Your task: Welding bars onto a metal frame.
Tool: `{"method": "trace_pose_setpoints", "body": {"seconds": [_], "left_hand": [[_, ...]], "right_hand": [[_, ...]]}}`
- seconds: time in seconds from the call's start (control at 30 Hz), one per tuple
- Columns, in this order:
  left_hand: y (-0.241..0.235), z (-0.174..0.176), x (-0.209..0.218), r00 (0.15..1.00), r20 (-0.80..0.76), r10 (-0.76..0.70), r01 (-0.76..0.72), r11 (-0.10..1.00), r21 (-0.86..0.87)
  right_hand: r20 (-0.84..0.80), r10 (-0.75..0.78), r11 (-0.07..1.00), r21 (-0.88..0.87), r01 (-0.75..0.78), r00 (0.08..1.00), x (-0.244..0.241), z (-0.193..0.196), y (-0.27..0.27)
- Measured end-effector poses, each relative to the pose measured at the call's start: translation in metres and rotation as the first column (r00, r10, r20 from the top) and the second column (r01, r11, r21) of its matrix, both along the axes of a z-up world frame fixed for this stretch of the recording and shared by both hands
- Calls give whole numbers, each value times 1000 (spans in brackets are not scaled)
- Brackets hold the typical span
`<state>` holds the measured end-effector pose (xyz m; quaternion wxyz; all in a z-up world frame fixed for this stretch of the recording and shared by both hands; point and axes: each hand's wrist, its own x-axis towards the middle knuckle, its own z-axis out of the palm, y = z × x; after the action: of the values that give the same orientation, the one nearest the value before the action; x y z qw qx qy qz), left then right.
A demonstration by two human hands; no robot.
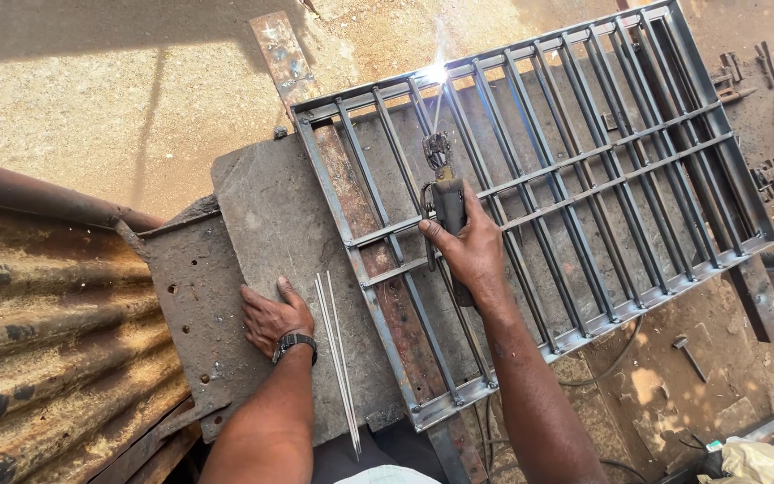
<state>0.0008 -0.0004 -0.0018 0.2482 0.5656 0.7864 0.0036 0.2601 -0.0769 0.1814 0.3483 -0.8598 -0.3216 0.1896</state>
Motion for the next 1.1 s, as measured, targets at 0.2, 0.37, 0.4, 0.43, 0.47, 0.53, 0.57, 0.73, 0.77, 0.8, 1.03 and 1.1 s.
{"method": "trace_pose_setpoints", "body": {"seconds": [0.2,0.37,0.4,0.43,0.47,0.53,0.57,0.73,0.77,0.8,1.03,1.1], "left_hand": [[0,-1,-1,1000,11,-8,8,1000,3],[0,-1,0,1000,15,-1,1,1000,-6],[0,0,0,1000,15,-1,1,1000,-7],[1,0,0,1000,14,1,-1,1000,-10],[1,1,0,1000,11,4,-3,1000,-13],[0,-2,0,1000,12,3,-3,1000,-3],[0,-3,0,1000,14,2,-2,1000,8],[-2,0,0,1000,25,18,-19,998,52],[-2,4,0,999,33,20,-22,997,73],[-2,0,0,999,32,20,-22,997,71],[-1,3,0,999,29,21,-23,997,73],[-2,1,-1,999,29,24,-26,997,76]], "right_hand": [[-19,0,1000,-18,-1,1000,-1,-5,2],[-8,25,999,45,-24,1000,0,-2,2],[-7,25,999,45,-25,1000,2,-6,0],[32,49,996,67,-51,998,4,-11,-1],[71,73,993,88,-80,995,6,-15,-3],[27,48,996,69,-50,998,0,-3,2],[-15,21,999,49,-20,1000,-4,4,4],[43,131,976,171,-137,990,-14,4,-2],[30,140,978,151,-143,990,-19,9,-3],[28,140,978,149,-143,990,-27,16,0],[10,170,982,80,-170,985,-43,5,10],[-21,150,987,56,-149,988,-42,-1,13]]}}
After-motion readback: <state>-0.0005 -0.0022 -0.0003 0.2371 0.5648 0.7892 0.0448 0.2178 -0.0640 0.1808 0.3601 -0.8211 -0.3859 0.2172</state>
